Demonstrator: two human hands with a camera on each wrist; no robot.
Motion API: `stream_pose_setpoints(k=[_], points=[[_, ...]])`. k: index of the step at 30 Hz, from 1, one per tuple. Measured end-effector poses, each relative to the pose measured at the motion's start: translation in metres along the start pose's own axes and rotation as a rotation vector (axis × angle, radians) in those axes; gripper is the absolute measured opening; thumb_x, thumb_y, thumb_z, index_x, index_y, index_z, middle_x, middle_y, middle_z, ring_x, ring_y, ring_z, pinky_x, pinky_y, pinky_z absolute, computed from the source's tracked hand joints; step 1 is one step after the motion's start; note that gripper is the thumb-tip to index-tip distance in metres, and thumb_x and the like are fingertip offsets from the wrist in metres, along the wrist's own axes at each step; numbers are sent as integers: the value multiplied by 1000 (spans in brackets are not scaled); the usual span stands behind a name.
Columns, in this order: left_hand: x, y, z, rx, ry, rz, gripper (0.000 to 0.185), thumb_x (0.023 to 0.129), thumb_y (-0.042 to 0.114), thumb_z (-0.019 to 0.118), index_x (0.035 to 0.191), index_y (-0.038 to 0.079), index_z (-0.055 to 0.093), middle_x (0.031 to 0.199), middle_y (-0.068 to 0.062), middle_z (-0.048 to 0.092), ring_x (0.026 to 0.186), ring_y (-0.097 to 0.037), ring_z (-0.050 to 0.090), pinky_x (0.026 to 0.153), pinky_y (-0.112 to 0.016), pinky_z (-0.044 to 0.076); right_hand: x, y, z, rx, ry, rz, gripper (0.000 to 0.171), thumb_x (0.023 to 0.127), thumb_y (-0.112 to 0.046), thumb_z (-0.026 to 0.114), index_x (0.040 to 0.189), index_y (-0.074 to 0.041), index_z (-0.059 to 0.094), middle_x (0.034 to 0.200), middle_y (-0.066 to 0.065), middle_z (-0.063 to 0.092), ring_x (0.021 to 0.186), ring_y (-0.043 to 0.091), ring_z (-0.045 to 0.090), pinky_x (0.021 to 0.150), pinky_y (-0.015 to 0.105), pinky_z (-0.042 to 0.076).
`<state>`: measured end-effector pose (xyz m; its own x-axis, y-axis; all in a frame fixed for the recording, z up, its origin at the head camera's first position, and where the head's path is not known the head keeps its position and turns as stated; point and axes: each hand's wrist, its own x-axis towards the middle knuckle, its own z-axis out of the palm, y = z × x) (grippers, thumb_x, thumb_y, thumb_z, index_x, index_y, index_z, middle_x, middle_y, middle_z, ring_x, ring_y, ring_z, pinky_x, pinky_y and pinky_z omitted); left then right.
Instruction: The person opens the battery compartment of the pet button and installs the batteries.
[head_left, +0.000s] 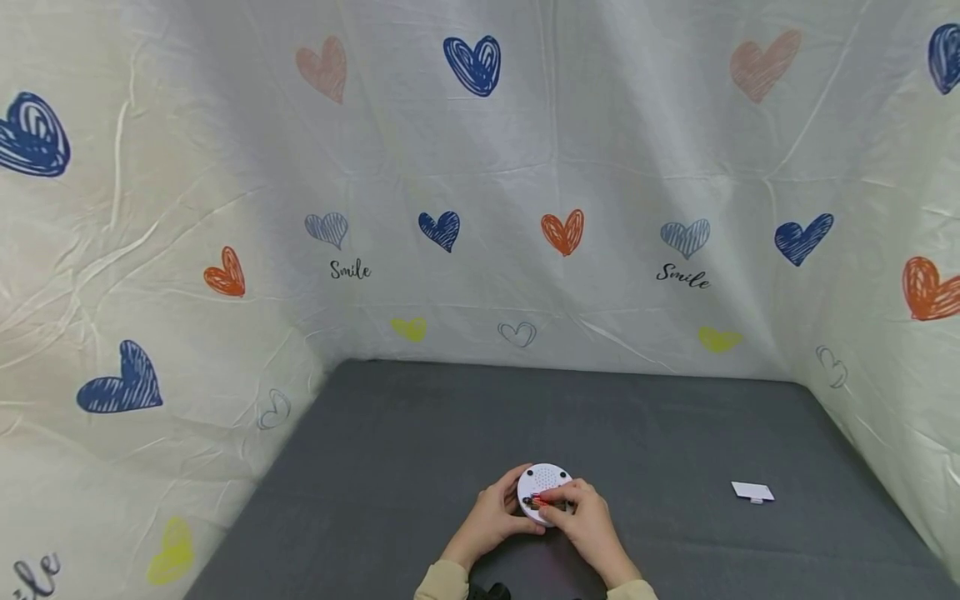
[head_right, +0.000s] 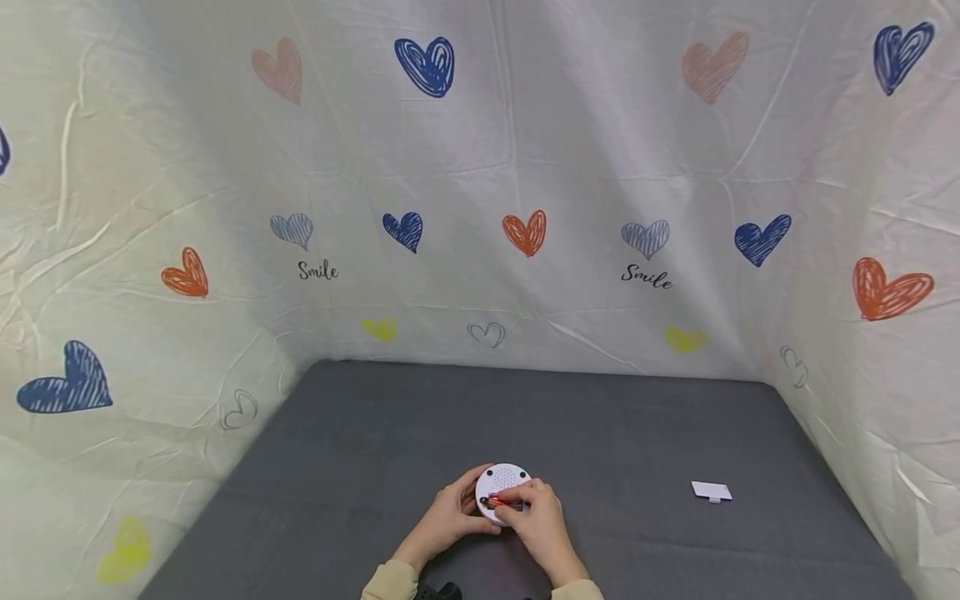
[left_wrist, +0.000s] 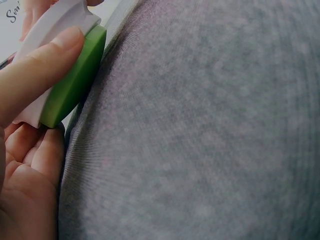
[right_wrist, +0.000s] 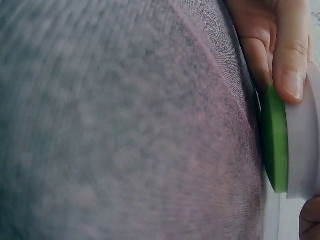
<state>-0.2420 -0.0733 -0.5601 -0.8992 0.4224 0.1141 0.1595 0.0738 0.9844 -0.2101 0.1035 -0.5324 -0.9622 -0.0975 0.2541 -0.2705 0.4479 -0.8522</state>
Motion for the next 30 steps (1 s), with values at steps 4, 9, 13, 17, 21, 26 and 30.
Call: stream_pose_setpoints(k=[4, 9, 13, 17, 21, 26, 30], points=[[-1, -1, 0, 4, -3, -1, 84, 65, 2, 83, 137, 8, 41, 137, -14, 43, 125, -22, 41, 94, -26, 42, -1, 0, 2, -4, 26, -43, 16, 72, -15, 78, 86, -10, 74, 82, -5, 55, 78, 15, 48, 63, 26, 41], [-1, -2, -1, -15, -11, -6, 85, 65, 3, 83, 138, 8, 40, 137, -14, 43, 124, -22, 42, 93, -25, 43, 1, -3, 6, -43, 104, -135, 14, 70, -14, 80, 83, -14, 75, 84, -11, 59, 77, 11, 44, 65, 26, 40], [0, -2, -1, -28, -17, -10, 86, 66, 2, 83, 139, 9, 39, 137, -14, 42, 124, -22, 43, 92, -26, 44, 4, -5, 9, -54, 100, -171, 14, 69, -12, 80, 82, -15, 75, 83, -13, 61, 76, 8, 42, 65, 26, 41], [1, -3, -1, -22, -14, -10, 85, 65, 2, 83, 138, 8, 39, 136, -14, 43, 123, -22, 43, 91, -26, 44, 4, -5, 12, -68, 83, -172, 12, 70, -16, 80, 80, -16, 75, 80, -14, 59, 73, 7, 41, 65, 27, 38], [0, -2, -1, -11, -9, -6, 85, 65, 3, 83, 138, 8, 39, 136, -15, 43, 123, -22, 43, 92, -26, 44, 4, -5, 14, -100, 76, -155, 10, 70, -18, 80, 78, -19, 75, 78, -16, 58, 73, 6, 40, 65, 29, 34], [0, -2, -1, -6, -12, 8, 85, 65, 3, 83, 138, 8, 39, 137, -14, 43, 124, -22, 42, 94, -25, 42, 5, -5, 14, -103, 72, -118, 9, 70, -15, 80, 77, -20, 75, 76, -16, 57, 72, 6, 41, 64, 26, 37], [0, -3, -1, -4, -14, 14, 86, 65, 3, 83, 139, 7, 39, 137, -14, 42, 124, -22, 42, 94, -25, 41, 5, -5, 14, -98, 69, -107, 8, 71, -13, 79, 75, -19, 75, 76, -14, 57, 72, 8, 42, 62, 25, 39]])
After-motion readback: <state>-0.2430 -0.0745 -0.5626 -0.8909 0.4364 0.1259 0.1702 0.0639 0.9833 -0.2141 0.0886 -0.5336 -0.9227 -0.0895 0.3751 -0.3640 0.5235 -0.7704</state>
